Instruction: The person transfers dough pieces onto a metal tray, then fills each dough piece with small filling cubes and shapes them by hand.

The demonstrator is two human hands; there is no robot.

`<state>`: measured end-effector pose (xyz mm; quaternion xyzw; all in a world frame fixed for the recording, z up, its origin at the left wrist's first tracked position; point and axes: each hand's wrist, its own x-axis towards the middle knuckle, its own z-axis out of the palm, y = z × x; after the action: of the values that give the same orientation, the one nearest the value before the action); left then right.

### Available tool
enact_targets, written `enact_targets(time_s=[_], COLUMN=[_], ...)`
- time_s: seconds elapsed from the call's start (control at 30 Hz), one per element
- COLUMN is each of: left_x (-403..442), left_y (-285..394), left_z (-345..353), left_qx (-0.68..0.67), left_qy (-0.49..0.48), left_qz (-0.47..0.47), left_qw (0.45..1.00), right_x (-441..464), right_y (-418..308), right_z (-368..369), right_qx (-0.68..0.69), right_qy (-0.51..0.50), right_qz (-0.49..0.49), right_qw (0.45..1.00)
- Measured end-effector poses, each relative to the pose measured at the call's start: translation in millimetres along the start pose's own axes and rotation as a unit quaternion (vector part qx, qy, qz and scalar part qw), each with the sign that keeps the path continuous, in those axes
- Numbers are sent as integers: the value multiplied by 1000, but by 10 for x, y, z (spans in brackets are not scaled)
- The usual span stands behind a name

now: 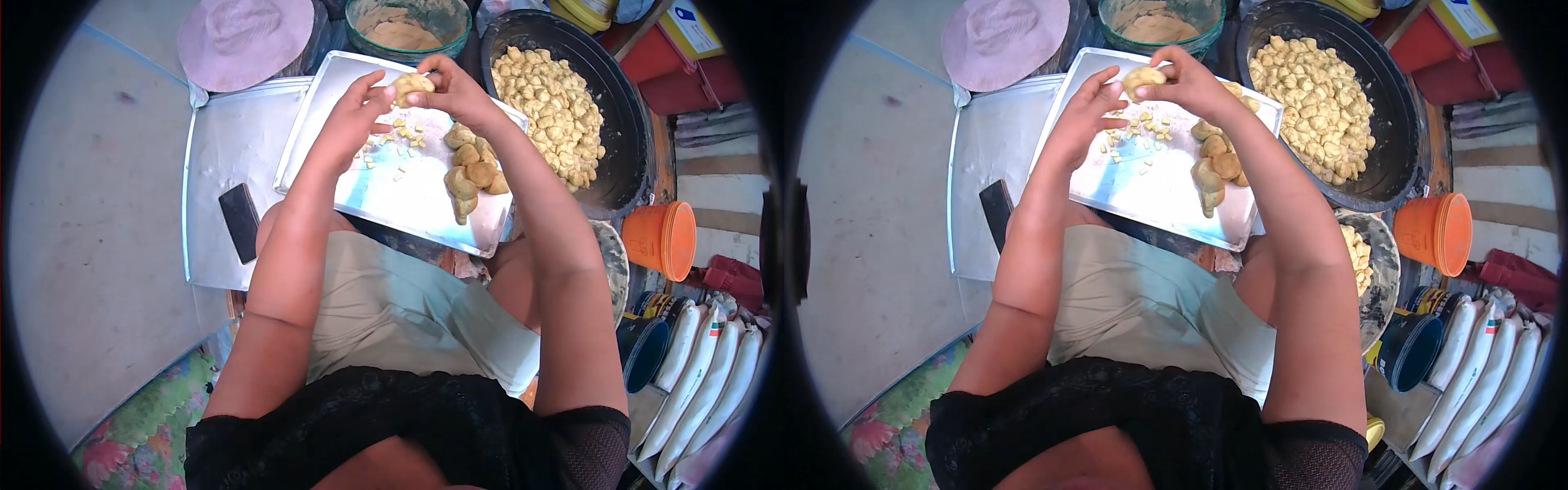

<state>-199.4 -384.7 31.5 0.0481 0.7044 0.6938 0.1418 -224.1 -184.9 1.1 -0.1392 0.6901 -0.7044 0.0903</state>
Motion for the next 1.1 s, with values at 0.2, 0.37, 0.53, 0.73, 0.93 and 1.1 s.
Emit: enact_targets(time_s=[0.2, 0.37, 0.53, 0.73, 0.93, 1.1], left_x=[126, 130, 147, 76, 2, -107], left_y=[-132, -99, -86, -39, -24, 17], left_z=[-174, -312, -350, -176, -99, -21], left_qx=[-181, -283, -380, -356, -337, -214], left_qy=[18, 59, -2, -7, 5, 25], left_qz=[10, 9, -20, 58, 132, 170], left_qw=[983, 957, 925, 933, 932, 961], right_x=[193, -41, 100, 18, -112, -119], right_y=[302, 824, 456, -449, -593, -467], right_z=[53, 24, 18, 456, 585, 580], right_qx=[-307, -548, -221, -162, -346, -337], right_qy=[-15, 2, 76, 164, 95, 21], right_qz=[75, 88, 44, -208, -277, -249], right_qw=[949, 832, 971, 950, 891, 908])
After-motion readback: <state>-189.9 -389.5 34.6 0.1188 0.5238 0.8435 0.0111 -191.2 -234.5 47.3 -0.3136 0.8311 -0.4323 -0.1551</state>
